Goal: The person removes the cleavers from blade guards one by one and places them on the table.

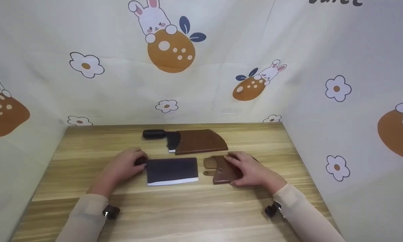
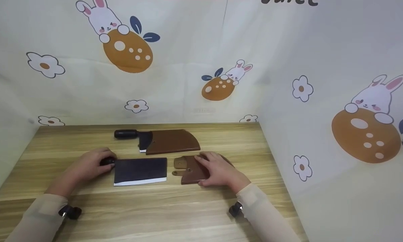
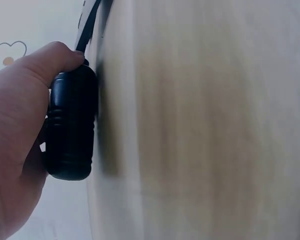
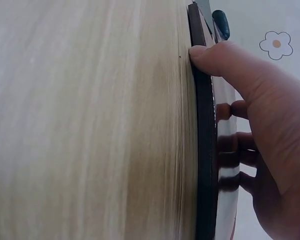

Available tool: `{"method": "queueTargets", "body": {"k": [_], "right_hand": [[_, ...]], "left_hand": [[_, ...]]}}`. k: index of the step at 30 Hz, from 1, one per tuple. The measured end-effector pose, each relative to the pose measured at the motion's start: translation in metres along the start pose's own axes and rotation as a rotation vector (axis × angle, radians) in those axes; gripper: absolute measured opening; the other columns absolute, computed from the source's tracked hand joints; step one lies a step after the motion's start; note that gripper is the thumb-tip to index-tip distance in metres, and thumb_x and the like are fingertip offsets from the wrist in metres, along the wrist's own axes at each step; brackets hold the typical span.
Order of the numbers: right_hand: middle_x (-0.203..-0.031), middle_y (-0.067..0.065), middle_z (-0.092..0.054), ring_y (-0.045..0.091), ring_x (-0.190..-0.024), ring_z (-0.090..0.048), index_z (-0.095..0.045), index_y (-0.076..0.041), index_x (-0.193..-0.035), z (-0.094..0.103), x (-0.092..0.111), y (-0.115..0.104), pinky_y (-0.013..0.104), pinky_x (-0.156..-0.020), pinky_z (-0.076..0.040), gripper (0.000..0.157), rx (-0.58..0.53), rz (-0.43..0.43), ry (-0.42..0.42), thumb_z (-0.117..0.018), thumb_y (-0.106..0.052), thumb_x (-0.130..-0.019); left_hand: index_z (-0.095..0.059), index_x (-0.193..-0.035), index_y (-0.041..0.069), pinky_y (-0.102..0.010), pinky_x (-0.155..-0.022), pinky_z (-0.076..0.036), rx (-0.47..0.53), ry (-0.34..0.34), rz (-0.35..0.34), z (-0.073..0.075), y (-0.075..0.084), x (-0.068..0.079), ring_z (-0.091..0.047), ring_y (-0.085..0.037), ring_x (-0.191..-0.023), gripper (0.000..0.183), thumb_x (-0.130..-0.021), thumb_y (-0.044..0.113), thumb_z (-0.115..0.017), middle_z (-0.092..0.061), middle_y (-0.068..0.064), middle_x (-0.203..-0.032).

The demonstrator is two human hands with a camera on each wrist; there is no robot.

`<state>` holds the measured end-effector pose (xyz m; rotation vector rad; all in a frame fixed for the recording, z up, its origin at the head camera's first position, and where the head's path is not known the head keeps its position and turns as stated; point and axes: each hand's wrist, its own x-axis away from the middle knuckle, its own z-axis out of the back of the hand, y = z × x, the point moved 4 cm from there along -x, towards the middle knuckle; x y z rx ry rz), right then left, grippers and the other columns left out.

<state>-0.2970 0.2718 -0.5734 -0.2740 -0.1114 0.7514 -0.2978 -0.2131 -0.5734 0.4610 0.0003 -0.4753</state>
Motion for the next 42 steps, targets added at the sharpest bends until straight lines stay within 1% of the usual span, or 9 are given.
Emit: {"method": "queueTargets", "body": {"k": [10, 14, 17, 21, 29, 32, 36, 39, 42], "right_hand": [[-0.173, 0.015, -0.039, 0.037, -0.157, -0.038, -0.043, -0.018, -0.171, 0.002, 0.001, 0.001, 0.059, -0.127, -0.034, 0.112, -0.043, -0.047, -0.030, -0.095, -0.055, -0.080], [-0.173, 0.015, -0.040, 0.035, -0.157, -0.037, -0.046, -0.017, -0.170, 0.004, 0.000, 0.002, 0.056, -0.127, -0.034, 0.112, -0.070, -0.033, -0.006, -0.095, -0.060, -0.080], [-0.170, 0.016, -0.042, 0.034, -0.156, -0.039, -0.050, -0.014, -0.167, 0.007, -0.001, 0.001, 0.056, -0.127, -0.035, 0.107, -0.097, -0.020, 0.024, -0.094, -0.060, -0.081], [-0.167, 0.017, -0.045, 0.035, -0.153, -0.042, -0.053, -0.012, -0.164, 0.014, -0.003, -0.001, 0.057, -0.126, -0.036, 0.098, -0.107, -0.020, 0.051, -0.092, -0.054, -0.086], [-0.164, 0.017, -0.050, 0.035, -0.149, -0.046, -0.057, -0.011, -0.161, 0.025, -0.021, -0.007, 0.060, -0.123, -0.039, 0.084, -0.125, 0.028, 0.093, -0.088, -0.048, -0.092], [-0.164, 0.017, -0.050, 0.035, -0.149, -0.046, -0.058, -0.011, -0.160, 0.027, -0.033, -0.006, 0.059, -0.123, -0.039, 0.082, -0.124, 0.028, 0.103, -0.087, -0.049, -0.094], [-0.161, 0.018, -0.052, 0.035, -0.148, -0.047, -0.060, -0.007, -0.158, 0.030, -0.052, -0.006, 0.057, -0.123, -0.040, 0.078, -0.127, 0.021, 0.133, -0.087, -0.043, -0.095], [-0.158, 0.019, -0.054, 0.037, -0.146, -0.049, -0.061, -0.005, -0.156, 0.031, -0.068, -0.008, 0.056, -0.122, -0.040, 0.075, -0.108, 0.024, 0.152, -0.088, -0.038, -0.095], [-0.159, 0.021, -0.054, 0.040, -0.146, -0.050, -0.061, -0.004, -0.156, 0.032, -0.086, -0.012, 0.057, -0.122, -0.040, 0.074, -0.078, 0.032, 0.156, -0.088, -0.037, -0.095]], "left_hand": [[-0.079, -0.122, 0.011, -0.062, -0.104, -0.055, 0.026, -0.021, 0.019, 0.003, 0.001, 0.000, -0.068, -0.033, -0.113, 0.027, -0.096, 0.017, -0.084, -0.071, -0.006, -0.114], [-0.079, -0.124, 0.009, -0.062, -0.106, -0.054, 0.045, -0.021, -0.004, 0.005, 0.000, -0.001, -0.069, -0.035, -0.114, 0.029, -0.096, 0.016, -0.083, -0.072, -0.006, -0.116], [-0.079, -0.124, 0.008, -0.062, -0.106, -0.053, 0.055, -0.011, -0.030, 0.007, 0.001, -0.001, -0.070, -0.036, -0.114, 0.029, -0.096, 0.015, -0.083, -0.074, -0.007, -0.116], [-0.079, -0.123, 0.007, -0.062, -0.106, -0.053, 0.064, -0.005, -0.027, 0.009, 0.003, -0.002, -0.070, -0.036, -0.114, 0.028, -0.097, 0.015, -0.083, -0.075, -0.007, -0.115], [-0.077, -0.126, 0.008, -0.062, -0.104, -0.054, 0.142, 0.009, 0.037, 0.015, 0.003, -0.010, -0.070, -0.036, -0.117, 0.028, -0.102, 0.022, -0.079, -0.074, -0.009, -0.121], [-0.076, -0.128, 0.007, -0.064, -0.105, -0.054, 0.174, 0.030, 0.075, 0.016, 0.000, -0.016, -0.069, -0.038, -0.120, 0.030, -0.104, 0.025, -0.078, -0.073, -0.012, -0.125], [-0.076, -0.129, 0.009, -0.065, -0.104, -0.053, 0.178, 0.094, 0.111, 0.017, -0.002, -0.029, -0.068, -0.040, -0.121, 0.034, -0.103, 0.030, -0.079, -0.073, -0.015, -0.128], [-0.076, -0.127, 0.008, -0.064, -0.103, -0.053, 0.159, 0.144, 0.096, 0.018, -0.001, -0.044, -0.068, -0.041, -0.120, 0.034, -0.100, 0.028, -0.082, -0.073, -0.016, -0.127], [-0.076, -0.125, 0.006, -0.062, -0.107, -0.051, 0.102, 0.177, 0.057, 0.020, 0.000, -0.061, -0.067, -0.042, -0.122, 0.036, -0.097, 0.027, -0.085, -0.072, -0.017, -0.127]]}}
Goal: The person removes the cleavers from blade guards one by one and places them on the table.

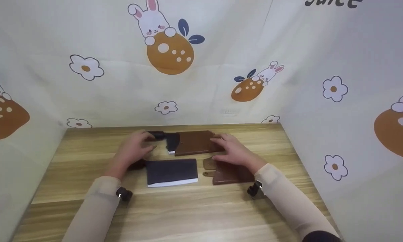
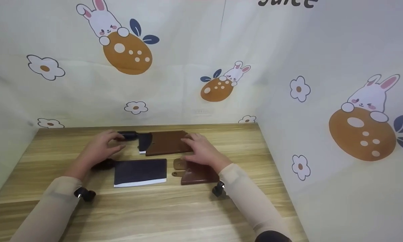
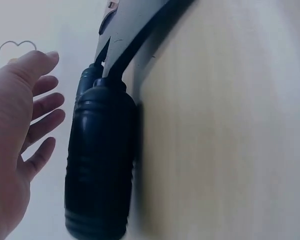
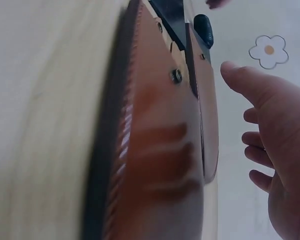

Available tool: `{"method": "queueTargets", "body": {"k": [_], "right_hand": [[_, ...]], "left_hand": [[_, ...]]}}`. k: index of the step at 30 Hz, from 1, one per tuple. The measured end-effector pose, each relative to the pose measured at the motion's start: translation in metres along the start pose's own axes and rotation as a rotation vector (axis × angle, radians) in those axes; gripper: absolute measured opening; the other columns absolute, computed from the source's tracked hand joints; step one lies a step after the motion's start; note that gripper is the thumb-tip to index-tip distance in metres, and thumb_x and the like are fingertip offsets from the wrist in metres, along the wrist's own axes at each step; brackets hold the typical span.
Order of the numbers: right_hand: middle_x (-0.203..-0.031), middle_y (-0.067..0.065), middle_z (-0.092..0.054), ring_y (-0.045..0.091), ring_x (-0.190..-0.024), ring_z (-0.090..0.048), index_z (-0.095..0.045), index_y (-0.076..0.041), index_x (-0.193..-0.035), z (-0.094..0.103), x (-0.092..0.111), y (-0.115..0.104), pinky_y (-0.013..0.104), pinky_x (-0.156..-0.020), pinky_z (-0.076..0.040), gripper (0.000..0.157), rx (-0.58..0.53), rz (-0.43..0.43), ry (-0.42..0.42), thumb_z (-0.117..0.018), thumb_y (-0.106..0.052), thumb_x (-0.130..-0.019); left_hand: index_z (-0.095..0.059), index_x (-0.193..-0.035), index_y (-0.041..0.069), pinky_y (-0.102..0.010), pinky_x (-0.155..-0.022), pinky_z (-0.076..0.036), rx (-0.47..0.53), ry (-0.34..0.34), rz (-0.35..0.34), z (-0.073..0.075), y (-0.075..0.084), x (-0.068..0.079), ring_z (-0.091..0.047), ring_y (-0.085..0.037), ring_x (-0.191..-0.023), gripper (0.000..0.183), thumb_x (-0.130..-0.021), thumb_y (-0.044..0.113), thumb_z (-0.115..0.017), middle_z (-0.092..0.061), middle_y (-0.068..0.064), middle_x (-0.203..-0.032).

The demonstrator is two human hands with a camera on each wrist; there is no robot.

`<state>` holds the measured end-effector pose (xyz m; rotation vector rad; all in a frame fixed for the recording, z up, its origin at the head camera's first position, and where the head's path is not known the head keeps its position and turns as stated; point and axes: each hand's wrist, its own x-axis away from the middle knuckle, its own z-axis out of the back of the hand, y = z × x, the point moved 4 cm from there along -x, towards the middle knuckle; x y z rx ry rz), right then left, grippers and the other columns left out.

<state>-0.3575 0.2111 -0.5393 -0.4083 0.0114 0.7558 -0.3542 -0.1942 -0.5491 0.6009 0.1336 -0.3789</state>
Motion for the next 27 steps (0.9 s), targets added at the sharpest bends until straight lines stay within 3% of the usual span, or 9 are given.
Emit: {"method": "queueTargets", "body": {"k": [5, 13, 20, 27], "right_hand": [[-0.161, 0.021, -0.051, 0.041, -0.147, -0.050, -0.057, -0.008, -0.160, -0.006, -0.026, -0.005, 0.057, -0.123, -0.040, 0.079, 0.031, -0.017, -0.034, -0.087, -0.041, -0.095], [-0.162, 0.018, -0.050, 0.037, -0.147, -0.049, -0.052, -0.011, -0.165, -0.017, -0.054, -0.008, 0.051, -0.123, -0.041, 0.091, 0.062, -0.066, -0.101, -0.086, -0.054, -0.093], [-0.172, 0.020, -0.039, 0.039, -0.158, -0.038, -0.044, -0.017, -0.170, -0.028, -0.070, -0.007, 0.052, -0.129, -0.034, 0.098, 0.046, -0.139, -0.149, -0.086, -0.058, -0.091], [-0.176, 0.016, -0.034, 0.036, -0.161, -0.033, -0.042, -0.020, -0.171, -0.039, -0.085, -0.010, 0.051, -0.131, -0.030, 0.101, 0.028, -0.133, -0.175, -0.088, -0.058, -0.089]], "left_hand": [[-0.074, -0.131, 0.005, -0.065, -0.117, -0.041, -0.092, -0.010, -0.030, -0.006, 0.002, -0.025, -0.059, -0.045, -0.134, 0.045, -0.097, 0.032, -0.085, -0.067, -0.021, -0.138], [-0.070, -0.144, 0.006, -0.063, -0.123, -0.035, -0.102, -0.090, -0.009, -0.021, 0.000, -0.051, -0.054, -0.043, -0.141, 0.052, -0.101, 0.031, -0.083, -0.064, -0.020, -0.148], [-0.068, -0.149, 0.009, -0.062, -0.124, -0.034, -0.069, -0.137, 0.031, -0.030, -0.008, -0.062, -0.052, -0.042, -0.143, 0.052, -0.103, 0.028, -0.080, -0.064, -0.018, -0.149], [-0.068, -0.148, 0.009, -0.063, -0.122, -0.038, -0.037, -0.156, 0.060, -0.035, -0.014, -0.065, -0.055, -0.044, -0.141, 0.050, -0.103, 0.026, -0.080, -0.066, -0.019, -0.148]]}}
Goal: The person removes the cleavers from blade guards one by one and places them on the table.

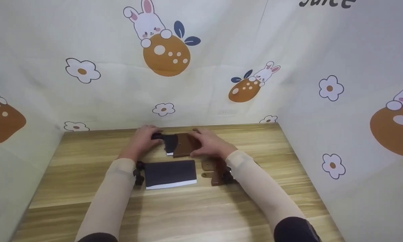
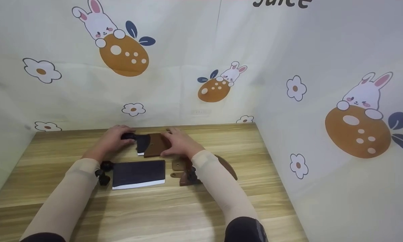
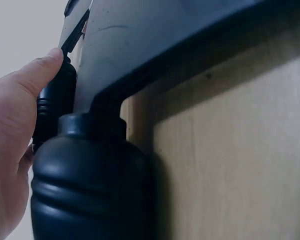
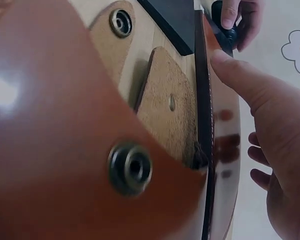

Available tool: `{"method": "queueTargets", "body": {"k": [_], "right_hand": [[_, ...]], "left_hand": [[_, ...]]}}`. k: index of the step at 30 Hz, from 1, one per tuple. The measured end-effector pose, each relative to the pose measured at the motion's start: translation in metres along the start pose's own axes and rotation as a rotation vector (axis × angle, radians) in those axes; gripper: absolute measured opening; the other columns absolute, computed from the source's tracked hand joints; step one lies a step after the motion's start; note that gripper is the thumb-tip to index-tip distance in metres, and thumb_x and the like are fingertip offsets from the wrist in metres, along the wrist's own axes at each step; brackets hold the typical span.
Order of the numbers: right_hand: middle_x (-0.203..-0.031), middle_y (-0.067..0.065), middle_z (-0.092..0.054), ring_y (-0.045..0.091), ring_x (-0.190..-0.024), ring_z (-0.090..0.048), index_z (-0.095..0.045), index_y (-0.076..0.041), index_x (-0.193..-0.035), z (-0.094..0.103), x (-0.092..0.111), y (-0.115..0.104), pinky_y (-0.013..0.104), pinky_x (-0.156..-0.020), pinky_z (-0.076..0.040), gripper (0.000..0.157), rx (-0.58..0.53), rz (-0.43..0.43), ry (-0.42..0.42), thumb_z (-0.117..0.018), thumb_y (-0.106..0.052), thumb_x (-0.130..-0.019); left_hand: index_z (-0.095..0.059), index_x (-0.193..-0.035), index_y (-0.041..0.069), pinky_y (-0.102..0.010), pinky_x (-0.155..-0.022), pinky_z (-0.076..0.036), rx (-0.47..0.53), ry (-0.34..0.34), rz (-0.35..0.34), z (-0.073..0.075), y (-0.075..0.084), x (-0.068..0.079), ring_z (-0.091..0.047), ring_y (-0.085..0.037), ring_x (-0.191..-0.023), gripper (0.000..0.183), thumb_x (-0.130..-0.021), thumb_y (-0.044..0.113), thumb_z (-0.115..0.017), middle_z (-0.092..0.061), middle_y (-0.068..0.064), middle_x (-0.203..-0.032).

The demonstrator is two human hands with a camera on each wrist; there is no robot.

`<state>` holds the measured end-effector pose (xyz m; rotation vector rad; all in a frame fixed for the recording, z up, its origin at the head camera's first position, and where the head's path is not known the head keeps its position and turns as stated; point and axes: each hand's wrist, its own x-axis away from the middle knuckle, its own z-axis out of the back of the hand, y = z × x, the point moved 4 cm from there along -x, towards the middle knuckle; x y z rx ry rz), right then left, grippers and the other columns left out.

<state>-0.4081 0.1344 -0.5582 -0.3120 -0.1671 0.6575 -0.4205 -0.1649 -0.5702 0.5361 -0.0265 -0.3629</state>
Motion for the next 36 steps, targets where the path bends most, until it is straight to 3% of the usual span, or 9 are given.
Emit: {"method": "queueTargets", "body": {"k": [8, 14, 26, 30, 36], "right_hand": [[-0.179, 0.014, -0.031, 0.037, -0.163, -0.031, -0.035, -0.023, -0.175, -0.011, -0.014, -0.001, 0.052, -0.131, -0.028, 0.115, 0.051, 0.029, -0.060, -0.090, -0.064, -0.083], [-0.179, 0.008, -0.032, 0.033, -0.164, -0.029, -0.034, -0.027, -0.175, -0.014, -0.020, -0.003, 0.052, -0.132, -0.026, 0.115, 0.021, 0.011, -0.090, -0.090, -0.066, -0.083], [-0.169, 0.009, -0.045, 0.031, -0.149, -0.047, -0.037, -0.033, -0.174, -0.015, -0.023, 0.000, 0.051, -0.124, -0.040, 0.112, 0.101, 0.034, -0.055, -0.084, -0.077, -0.081], [-0.162, 0.008, -0.050, 0.028, -0.142, -0.050, -0.041, -0.030, -0.172, -0.010, -0.019, -0.003, 0.048, -0.119, -0.045, 0.113, 0.120, 0.070, -0.028, -0.083, -0.079, -0.080], [-0.151, 0.010, -0.053, 0.028, -0.135, -0.050, -0.048, -0.022, -0.169, 0.006, -0.010, -0.009, 0.045, -0.115, -0.047, 0.110, 0.161, 0.143, 0.064, -0.085, -0.075, -0.080]], "left_hand": [[-0.071, -0.143, 0.004, -0.062, -0.116, -0.044, -0.021, 0.005, -0.082, -0.004, 0.002, -0.003, -0.062, -0.047, -0.130, 0.045, -0.103, 0.023, -0.079, -0.070, -0.024, -0.136], [-0.072, -0.143, 0.006, -0.061, -0.116, -0.045, -0.010, -0.014, -0.070, -0.006, 0.002, -0.004, -0.064, -0.044, -0.130, 0.042, -0.105, 0.023, -0.077, -0.069, -0.022, -0.136], [-0.074, -0.139, 0.013, -0.059, -0.105, -0.052, -0.133, -0.024, -0.091, -0.010, 0.005, -0.005, -0.065, -0.037, -0.114, 0.033, -0.109, 0.027, -0.071, -0.067, -0.016, -0.124], [-0.073, -0.138, 0.014, -0.058, -0.103, -0.053, -0.185, -0.022, -0.092, -0.009, 0.006, -0.005, -0.065, -0.036, -0.111, 0.034, -0.109, 0.030, -0.069, -0.068, -0.014, -0.122], [-0.073, -0.135, 0.013, -0.058, -0.100, -0.055, -0.229, 0.037, -0.134, 0.002, 0.015, -0.003, -0.069, -0.037, -0.109, 0.033, -0.109, 0.032, -0.069, -0.072, -0.014, -0.118]]}}
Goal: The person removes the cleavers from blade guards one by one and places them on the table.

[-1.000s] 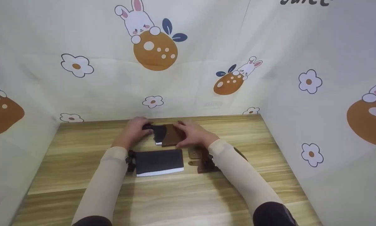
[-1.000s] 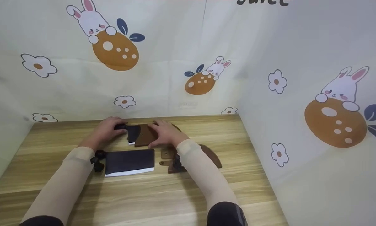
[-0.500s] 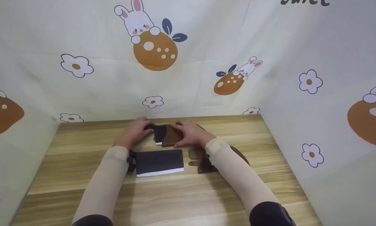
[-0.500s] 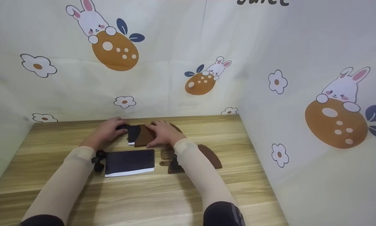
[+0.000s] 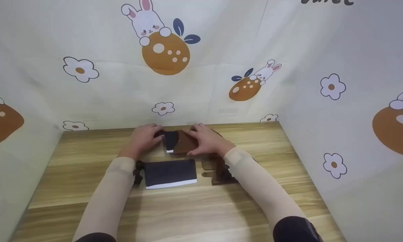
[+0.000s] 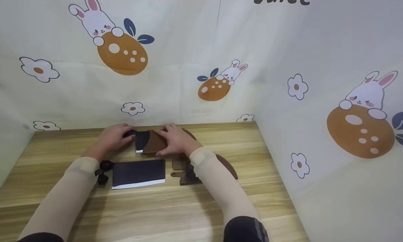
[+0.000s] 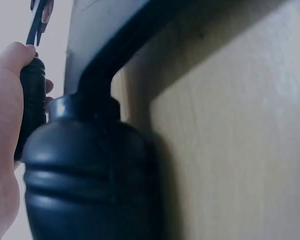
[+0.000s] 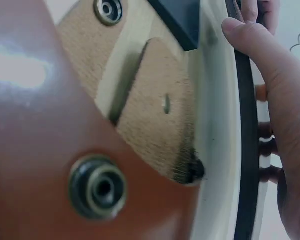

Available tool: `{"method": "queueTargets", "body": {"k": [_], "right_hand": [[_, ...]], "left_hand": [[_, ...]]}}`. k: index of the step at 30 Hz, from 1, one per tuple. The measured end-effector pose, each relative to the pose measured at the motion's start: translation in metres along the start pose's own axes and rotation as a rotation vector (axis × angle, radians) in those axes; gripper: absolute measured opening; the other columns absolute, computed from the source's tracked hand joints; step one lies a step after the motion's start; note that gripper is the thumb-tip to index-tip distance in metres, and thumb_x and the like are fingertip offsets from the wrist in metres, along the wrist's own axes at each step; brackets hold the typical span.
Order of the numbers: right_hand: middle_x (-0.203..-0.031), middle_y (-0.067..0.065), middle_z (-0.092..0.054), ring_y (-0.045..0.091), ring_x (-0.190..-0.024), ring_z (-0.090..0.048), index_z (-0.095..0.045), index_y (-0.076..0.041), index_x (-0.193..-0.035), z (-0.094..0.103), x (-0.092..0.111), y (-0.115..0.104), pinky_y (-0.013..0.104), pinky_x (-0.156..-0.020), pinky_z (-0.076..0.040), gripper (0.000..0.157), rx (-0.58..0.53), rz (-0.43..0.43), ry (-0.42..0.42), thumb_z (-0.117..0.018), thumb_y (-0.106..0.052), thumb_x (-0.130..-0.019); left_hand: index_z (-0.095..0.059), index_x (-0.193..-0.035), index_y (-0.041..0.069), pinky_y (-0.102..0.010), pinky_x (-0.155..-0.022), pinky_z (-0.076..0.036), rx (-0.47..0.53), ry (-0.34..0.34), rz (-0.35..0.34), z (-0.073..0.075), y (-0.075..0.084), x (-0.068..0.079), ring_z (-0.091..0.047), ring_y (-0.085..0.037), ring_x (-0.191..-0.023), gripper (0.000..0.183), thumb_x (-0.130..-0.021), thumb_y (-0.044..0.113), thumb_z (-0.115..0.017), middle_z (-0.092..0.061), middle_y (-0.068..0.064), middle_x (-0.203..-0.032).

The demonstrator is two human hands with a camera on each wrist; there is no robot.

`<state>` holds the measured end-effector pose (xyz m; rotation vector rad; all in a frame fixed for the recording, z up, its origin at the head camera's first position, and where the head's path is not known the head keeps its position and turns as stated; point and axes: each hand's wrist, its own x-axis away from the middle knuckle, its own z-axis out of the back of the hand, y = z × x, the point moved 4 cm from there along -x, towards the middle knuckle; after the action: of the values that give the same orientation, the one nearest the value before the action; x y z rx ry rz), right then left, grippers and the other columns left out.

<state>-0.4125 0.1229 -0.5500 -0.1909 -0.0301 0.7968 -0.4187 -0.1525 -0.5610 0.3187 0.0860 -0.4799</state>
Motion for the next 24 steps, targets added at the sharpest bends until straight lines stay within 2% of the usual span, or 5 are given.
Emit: {"method": "queueTargets", "body": {"k": [10, 16, 24], "right_hand": [[-0.147, 0.009, -0.049, 0.026, -0.132, -0.048, -0.045, -0.024, -0.170, 0.011, 0.016, -0.005, 0.045, -0.114, -0.044, 0.111, 0.017, 0.043, 0.042, -0.078, -0.081, -0.080], [-0.147, 0.007, -0.048, 0.024, -0.132, -0.046, -0.042, -0.029, -0.171, 0.027, 0.024, -0.011, 0.045, -0.113, -0.043, 0.112, 0.033, 0.050, 0.090, -0.078, -0.081, -0.079], [-0.157, 0.009, -0.047, 0.028, -0.140, -0.045, -0.036, -0.029, -0.174, 0.035, 0.035, -0.014, 0.050, -0.118, -0.043, 0.117, 0.071, 0.011, 0.110, -0.081, -0.080, -0.078]], "left_hand": [[-0.070, -0.133, 0.013, -0.057, -0.087, -0.057, -0.067, 0.002, -0.046, 0.013, 0.012, 0.009, -0.068, -0.034, -0.102, 0.037, -0.105, 0.037, -0.070, -0.072, -0.013, -0.119], [-0.069, -0.134, 0.018, -0.057, -0.086, -0.057, -0.027, 0.046, -0.052, 0.026, 0.019, 0.012, -0.070, -0.034, -0.101, 0.037, -0.103, 0.039, -0.071, -0.074, -0.011, -0.123], [-0.070, -0.131, 0.020, -0.054, -0.082, -0.057, -0.032, 0.111, -0.074, 0.038, 0.024, 0.018, -0.069, -0.032, -0.096, 0.035, -0.101, 0.039, -0.072, -0.075, -0.008, -0.113]]}}
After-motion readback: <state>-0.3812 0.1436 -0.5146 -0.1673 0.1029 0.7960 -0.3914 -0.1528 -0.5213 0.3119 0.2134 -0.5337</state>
